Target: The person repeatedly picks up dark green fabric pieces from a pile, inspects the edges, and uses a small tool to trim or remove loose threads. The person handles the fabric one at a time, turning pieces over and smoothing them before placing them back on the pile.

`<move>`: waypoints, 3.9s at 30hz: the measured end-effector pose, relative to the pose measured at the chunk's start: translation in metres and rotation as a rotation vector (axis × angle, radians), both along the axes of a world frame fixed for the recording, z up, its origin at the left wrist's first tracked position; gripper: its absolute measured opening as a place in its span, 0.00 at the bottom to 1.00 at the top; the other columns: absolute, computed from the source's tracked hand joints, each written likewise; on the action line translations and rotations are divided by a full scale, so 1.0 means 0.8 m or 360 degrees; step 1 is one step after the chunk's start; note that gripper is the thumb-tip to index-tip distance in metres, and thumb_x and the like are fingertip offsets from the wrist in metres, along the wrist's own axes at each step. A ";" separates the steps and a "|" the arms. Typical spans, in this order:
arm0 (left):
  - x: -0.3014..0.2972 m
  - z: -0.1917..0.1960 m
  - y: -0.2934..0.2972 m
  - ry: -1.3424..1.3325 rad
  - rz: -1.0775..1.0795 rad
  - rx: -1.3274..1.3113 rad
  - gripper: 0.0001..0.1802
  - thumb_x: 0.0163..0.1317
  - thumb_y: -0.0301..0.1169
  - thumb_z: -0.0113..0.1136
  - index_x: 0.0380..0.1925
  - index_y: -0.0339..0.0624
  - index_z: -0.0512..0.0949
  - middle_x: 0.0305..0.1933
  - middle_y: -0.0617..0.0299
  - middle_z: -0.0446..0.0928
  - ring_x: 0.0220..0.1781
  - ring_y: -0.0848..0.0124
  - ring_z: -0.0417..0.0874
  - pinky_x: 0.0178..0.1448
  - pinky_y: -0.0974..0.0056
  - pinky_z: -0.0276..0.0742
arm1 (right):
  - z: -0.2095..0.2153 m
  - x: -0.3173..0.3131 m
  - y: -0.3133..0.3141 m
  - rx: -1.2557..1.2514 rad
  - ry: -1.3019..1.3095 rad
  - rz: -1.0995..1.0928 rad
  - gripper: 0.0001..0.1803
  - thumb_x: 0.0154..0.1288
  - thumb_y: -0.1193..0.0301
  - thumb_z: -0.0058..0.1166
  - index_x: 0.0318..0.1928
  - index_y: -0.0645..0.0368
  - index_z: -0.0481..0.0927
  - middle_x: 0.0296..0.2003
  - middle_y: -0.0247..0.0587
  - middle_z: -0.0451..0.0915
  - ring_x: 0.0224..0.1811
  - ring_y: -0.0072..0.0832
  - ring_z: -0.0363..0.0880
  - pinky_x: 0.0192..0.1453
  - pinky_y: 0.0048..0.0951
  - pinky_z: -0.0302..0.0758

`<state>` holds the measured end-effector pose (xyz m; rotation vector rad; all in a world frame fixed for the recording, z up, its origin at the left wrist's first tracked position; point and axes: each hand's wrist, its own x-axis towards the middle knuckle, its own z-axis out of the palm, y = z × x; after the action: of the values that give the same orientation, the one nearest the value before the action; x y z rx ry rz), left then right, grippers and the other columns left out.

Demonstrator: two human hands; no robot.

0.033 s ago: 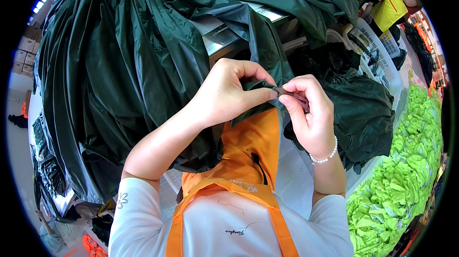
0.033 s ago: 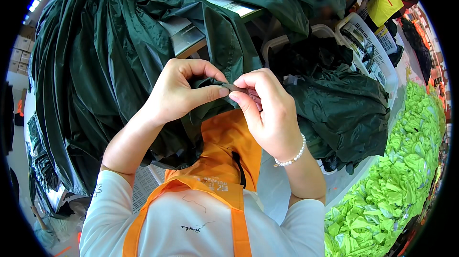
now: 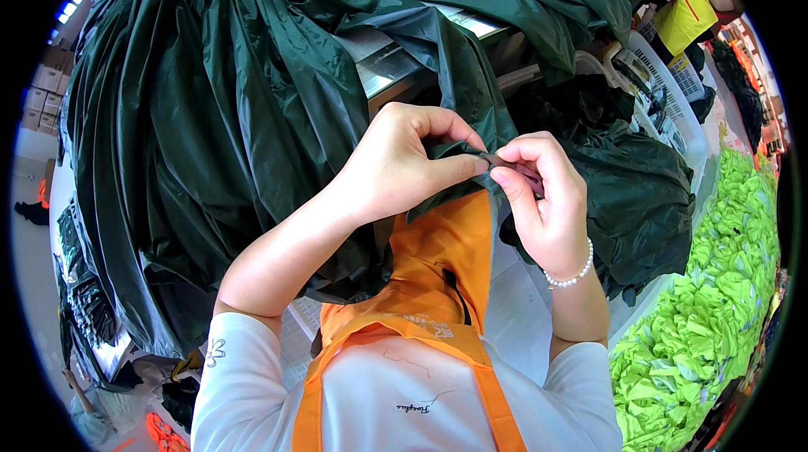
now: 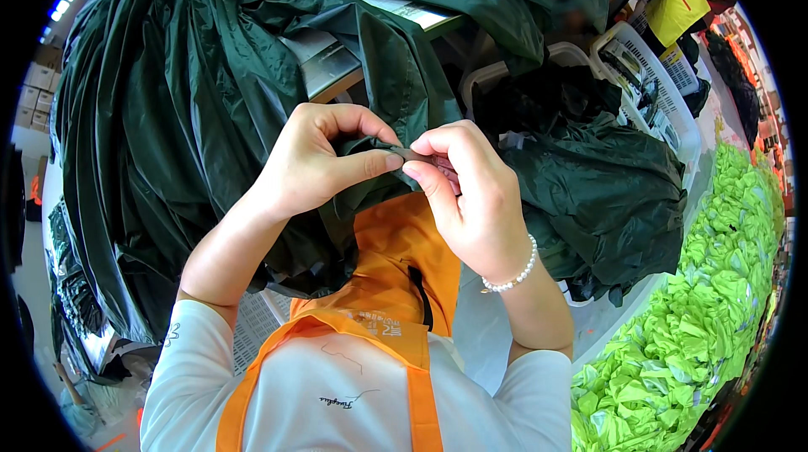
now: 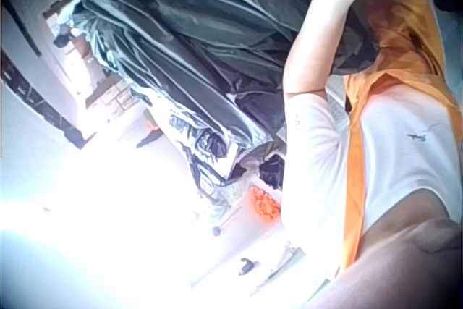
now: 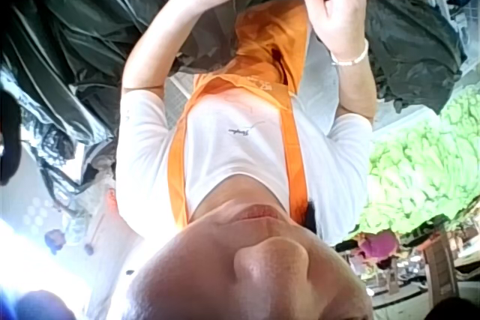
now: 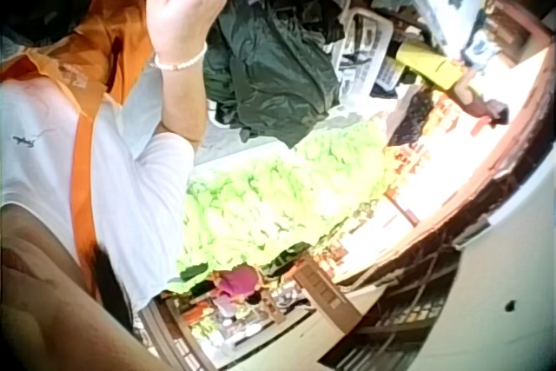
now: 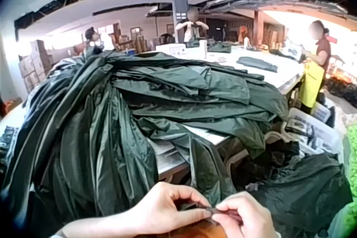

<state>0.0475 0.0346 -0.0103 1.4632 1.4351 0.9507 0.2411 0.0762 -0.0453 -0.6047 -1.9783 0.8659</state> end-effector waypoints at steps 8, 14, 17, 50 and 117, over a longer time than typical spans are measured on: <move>-0.010 -0.019 -0.002 -0.0188 -0.0187 0.0657 0.14 0.49 0.16 0.67 0.37 0.37 0.81 0.37 0.65 0.78 0.39 0.78 0.77 0.46 0.73 0.74 | 0.002 0.022 0.018 -0.0358 -0.0127 0.0135 0.11 0.54 0.82 0.65 0.36 0.63 0.76 0.27 0.29 0.74 0.23 0.11 0.62 0.26 0.14 0.61; 0.000 -0.010 -0.018 0.0459 -0.0060 0.0720 0.15 0.47 0.21 0.73 0.31 0.42 0.76 0.33 0.67 0.76 0.33 0.74 0.74 0.41 0.69 0.70 | 0.000 0.010 -0.001 0.0470 0.0083 -0.0250 0.16 0.40 0.91 0.59 0.30 0.62 0.75 0.24 0.40 0.75 0.21 0.29 0.76 0.22 0.23 0.71; -0.006 -0.016 -0.012 0.0718 -0.0092 0.1250 0.17 0.40 0.25 0.76 0.28 0.45 0.75 0.29 0.66 0.76 0.32 0.68 0.76 0.39 0.65 0.66 | 0.001 0.012 -0.004 0.0611 -0.0013 -0.0206 0.16 0.39 0.89 0.63 0.30 0.61 0.75 0.24 0.39 0.75 0.21 0.29 0.76 0.22 0.24 0.71; -0.009 -0.046 -0.108 0.0733 -0.1188 0.0109 0.08 0.56 0.35 0.63 0.27 0.46 0.76 0.19 0.61 0.76 0.23 0.58 0.79 0.32 0.58 0.72 | -0.062 -0.054 0.048 -0.0536 0.0042 0.0222 0.41 0.53 0.72 0.69 0.67 0.60 0.65 0.62 0.46 0.72 0.46 0.29 0.81 0.48 0.26 0.77; 0.007 -0.023 -0.046 0.0860 -0.0303 0.1064 0.31 0.41 0.26 0.67 0.51 0.38 0.72 0.58 0.47 0.72 0.63 0.48 0.71 0.68 0.48 0.63 | -0.090 0.043 0.048 -0.2158 0.0884 0.0254 0.17 0.71 0.63 0.48 0.43 0.67 0.81 0.38 0.42 0.85 0.38 0.27 0.84 0.47 0.27 0.78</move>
<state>0.0534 -0.0018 -0.0287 2.4515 1.3571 1.0091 0.2758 0.1145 -0.1175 -0.7848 -0.7285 2.1833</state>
